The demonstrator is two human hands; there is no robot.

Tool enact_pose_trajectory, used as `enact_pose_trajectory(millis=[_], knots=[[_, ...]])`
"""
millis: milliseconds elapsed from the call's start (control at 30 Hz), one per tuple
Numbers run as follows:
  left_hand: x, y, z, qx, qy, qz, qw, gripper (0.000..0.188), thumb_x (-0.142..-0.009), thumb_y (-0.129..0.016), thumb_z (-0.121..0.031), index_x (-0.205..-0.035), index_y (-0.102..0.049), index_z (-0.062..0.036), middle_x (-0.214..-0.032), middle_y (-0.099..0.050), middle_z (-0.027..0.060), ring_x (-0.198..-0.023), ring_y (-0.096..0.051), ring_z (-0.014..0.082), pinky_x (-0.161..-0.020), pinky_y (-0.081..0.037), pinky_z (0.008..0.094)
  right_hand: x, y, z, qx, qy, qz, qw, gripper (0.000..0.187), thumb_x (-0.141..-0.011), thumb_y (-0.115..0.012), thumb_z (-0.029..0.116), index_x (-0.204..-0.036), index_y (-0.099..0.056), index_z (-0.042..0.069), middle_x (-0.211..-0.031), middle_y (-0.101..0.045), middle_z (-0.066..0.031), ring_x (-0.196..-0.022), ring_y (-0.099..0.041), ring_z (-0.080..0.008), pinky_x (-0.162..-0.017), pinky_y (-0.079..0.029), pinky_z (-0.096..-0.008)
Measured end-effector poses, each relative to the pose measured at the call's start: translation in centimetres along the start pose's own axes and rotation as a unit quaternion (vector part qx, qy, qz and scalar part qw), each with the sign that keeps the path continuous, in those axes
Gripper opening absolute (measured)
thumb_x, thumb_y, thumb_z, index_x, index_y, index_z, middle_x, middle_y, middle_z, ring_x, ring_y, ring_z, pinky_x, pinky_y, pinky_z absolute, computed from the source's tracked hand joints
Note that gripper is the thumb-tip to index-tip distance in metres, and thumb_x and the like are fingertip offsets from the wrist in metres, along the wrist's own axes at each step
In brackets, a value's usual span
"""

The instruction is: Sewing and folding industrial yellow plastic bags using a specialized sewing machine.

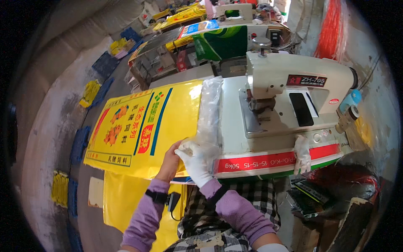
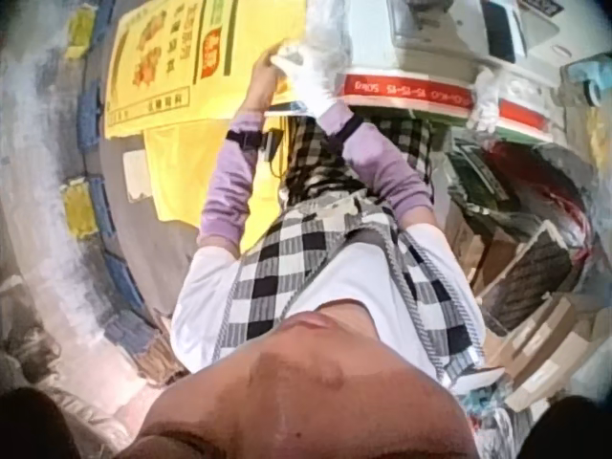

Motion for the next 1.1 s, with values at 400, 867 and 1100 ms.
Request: enact_pose_trajectory(millis=[400, 867, 1100], knots=[[0.8, 4.1, -6.0, -0.256, 0.050, 0.065, 0.963, 0.032, -0.093, -0.054, -0.019, -0.075, -0.060, 0.0070, -0.065, -0.062, 0.0076, -0.053, -0.061, 0.0153, -0.052, -0.050, 0.0270, 2.2, 1.4, -0.8, 0.177, 0.158, 0.226, 0.945, 0.046, -0.084, -0.065, 0.023, -0.126, -0.058, 0.004, -0.107, -0.064, -0.0222, -0.101, -0.060, -0.0348, -0.089, -0.046, -0.0394], [21.3, 6.4, -10.2, -0.602, -0.139, 0.039, 0.785, 0.014, -0.078, -0.069, -0.023, -0.090, -0.071, -0.0171, -0.060, -0.057, 0.0103, -0.056, -0.059, 0.0335, -0.050, -0.045, 0.0409, 1.9, -1.2, -3.2, 0.524, 0.259, 0.537, 0.608, 0.020, -0.077, -0.059, 0.022, -0.081, -0.071, 0.007, -0.088, -0.070, -0.0102, -0.076, -0.066, -0.0279, -0.067, -0.052, -0.0371], [31.2, 11.9, -10.4, -0.637, 0.031, -0.070, 0.767, 0.028, -0.075, -0.065, 0.005, -0.099, -0.072, -0.0063, -0.085, -0.067, 0.0162, -0.074, -0.064, 0.0285, -0.059, -0.049, 0.0374, -7.6, 8.9, 1.8, 0.182, 0.027, -0.052, 0.981, 0.053, -0.080, -0.075, 0.026, -0.122, -0.057, -0.001, -0.102, -0.065, -0.0169, -0.101, -0.063, -0.0292, -0.089, -0.050, -0.0362]])
Point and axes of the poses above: each hand's wrist, its own x-axis away from the middle knuckle, its own y-axis out of the back of the hand, z = x × y, the point moved 2 cm from there along -x, towards the middle knuckle
